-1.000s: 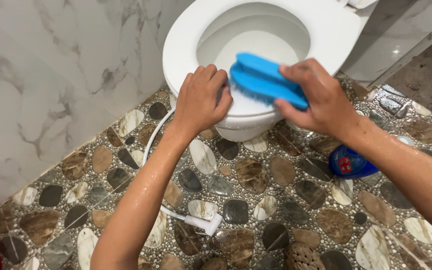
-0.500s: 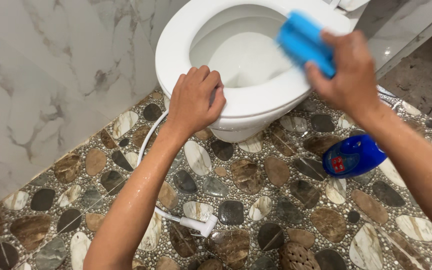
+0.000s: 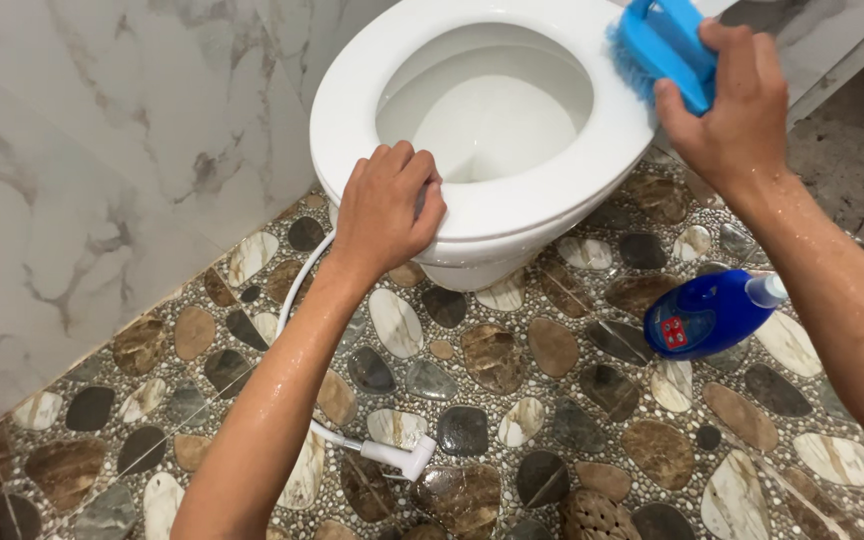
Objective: The person scrubs the rim and inner bowl of a white toilet using a blue brush and rinses with a handheld bidet sprayer. The person repeatedly scrubs different sections of the rim and bowl, then rinses the brush and hands.
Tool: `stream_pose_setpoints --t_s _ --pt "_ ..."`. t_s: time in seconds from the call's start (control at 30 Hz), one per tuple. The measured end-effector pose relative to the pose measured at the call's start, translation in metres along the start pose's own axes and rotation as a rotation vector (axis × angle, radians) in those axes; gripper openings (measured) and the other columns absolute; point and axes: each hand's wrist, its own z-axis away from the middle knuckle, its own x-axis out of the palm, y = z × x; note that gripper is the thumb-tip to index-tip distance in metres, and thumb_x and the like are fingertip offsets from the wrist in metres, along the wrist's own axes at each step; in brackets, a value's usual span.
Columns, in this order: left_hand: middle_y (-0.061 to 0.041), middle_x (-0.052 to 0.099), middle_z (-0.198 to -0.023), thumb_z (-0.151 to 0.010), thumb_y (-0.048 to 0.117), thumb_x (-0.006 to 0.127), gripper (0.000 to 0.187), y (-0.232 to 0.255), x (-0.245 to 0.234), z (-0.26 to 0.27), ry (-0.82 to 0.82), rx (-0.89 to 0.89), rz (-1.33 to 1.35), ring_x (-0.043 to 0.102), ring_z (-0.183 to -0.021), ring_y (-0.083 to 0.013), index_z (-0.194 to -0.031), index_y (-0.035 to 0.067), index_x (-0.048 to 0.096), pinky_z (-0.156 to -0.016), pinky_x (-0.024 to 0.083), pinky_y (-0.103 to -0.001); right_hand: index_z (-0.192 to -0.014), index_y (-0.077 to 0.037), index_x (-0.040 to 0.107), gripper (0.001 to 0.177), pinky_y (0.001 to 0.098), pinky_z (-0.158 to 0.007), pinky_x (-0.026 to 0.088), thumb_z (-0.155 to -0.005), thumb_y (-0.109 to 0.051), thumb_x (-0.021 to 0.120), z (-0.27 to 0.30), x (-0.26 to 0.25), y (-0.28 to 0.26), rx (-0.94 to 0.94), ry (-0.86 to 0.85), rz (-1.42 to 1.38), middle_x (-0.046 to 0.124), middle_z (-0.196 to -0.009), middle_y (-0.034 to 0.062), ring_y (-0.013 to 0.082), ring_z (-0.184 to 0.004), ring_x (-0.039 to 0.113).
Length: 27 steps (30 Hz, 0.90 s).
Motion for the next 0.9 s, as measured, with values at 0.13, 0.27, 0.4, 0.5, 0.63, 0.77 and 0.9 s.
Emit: stream_pose_setpoints --t_s 0.13,0.27,0.4,0.5,0.63,0.77,0.9 --pt "-0.010 0.055 -0.087 -0.089 0.016 0.062 0.009 -0.001 0.001 0.002 -0.005 -0.001 -0.006 0.054 -0.084 -0.0285 -0.091 0.007 0.061 -0.074 0.041 -0.044 -0.137 0.003 0.049 0.044 0.0363 -0.064 0.060 -0.107 -0.021 0.070 0.004 -0.009 -0.041 -0.038 -0.059 -0.244 0.056 -0.113 0.0221 0.0286 -0.089 0.066" --pt "-0.011 0.059 -0.099 -0.096 0.011 0.061 0.010 0.006 0.010 0.011 0.197 0.247 -0.081 0.056 -0.091 -0.0255 -0.102 0.004 0.063 -0.080 0.042 -0.044 -0.136 0.003 0.051 0.048 0.0393 -0.059 0.059 -0.102 -0.022 0.072 -0.014 -0.009 -0.098 -0.150 -0.151 -0.423 0.057 -0.104 0.0216 0.0310 -0.084 0.066" --pt "-0.001 0.070 -0.108 -0.091 0.022 0.069 0.035 0.078 0.054 0.050 -0.073 0.450 0.551 0.067 -0.100 -0.0206 -0.125 0.021 0.060 -0.090 0.052 -0.039 -0.137 0.000 0.053 0.049 0.0444 -0.076 0.060 -0.098 -0.021 0.073 -0.029 -0.012 -0.129 -0.156 -0.032 -0.451 0.059 -0.114 0.0206 0.0341 -0.093 0.068" --pt "-0.008 0.073 -0.100 -0.083 0.027 0.065 0.058 0.167 0.097 0.073 -0.606 0.412 0.246 0.072 -0.080 -0.0238 -0.138 0.018 0.052 -0.056 0.051 -0.051 -0.137 0.001 0.051 0.049 0.0419 -0.072 0.060 -0.098 -0.020 0.071 -0.038 -0.013 -0.146 -0.075 -0.092 -0.488 0.058 -0.113 0.0215 0.0326 -0.088 0.068" --pt "-0.009 0.073 -0.093 -0.090 0.024 0.056 0.068 0.235 0.144 0.077 -0.640 0.418 0.613 0.073 -0.081 -0.0231 -0.156 0.015 0.044 -0.059 0.057 -0.035 -0.137 0.002 0.050 0.049 0.0427 -0.067 0.059 -0.099 -0.021 0.070 -0.025 -0.022 -0.172 -0.097 -0.091 -0.545 0.057 -0.110 0.0212 0.0316 -0.084 0.067" --pt "-0.009 0.075 -0.098 -0.096 0.028 0.054 0.025 0.241 0.164 0.053 -0.788 0.331 0.567 0.075 -0.081 -0.0200 -0.108 0.014 0.071 -0.063 0.056 -0.037 -0.136 0.007 0.048 0.049 0.0377 -0.057 0.060 -0.102 -0.022 0.067 -0.022 -0.022 -0.160 -0.115 -0.169 -0.549 0.056 -0.108 0.0237 0.0301 -0.081 0.067" --pt "-0.017 0.079 -0.091 -0.096 0.021 0.057 0.028 0.192 0.140 0.015 -0.793 -0.272 0.820 0.081 -0.078 -0.0263 -0.099 -0.003 0.073 -0.076 0.063 -0.038 -0.136 0.005 0.050 0.049 0.0407 -0.063 0.060 -0.102 -0.024 0.070 -0.016 -0.017 -0.118 -0.048 -0.182 -0.444 0.059 -0.111 0.0228 0.0311 -0.083 0.067"
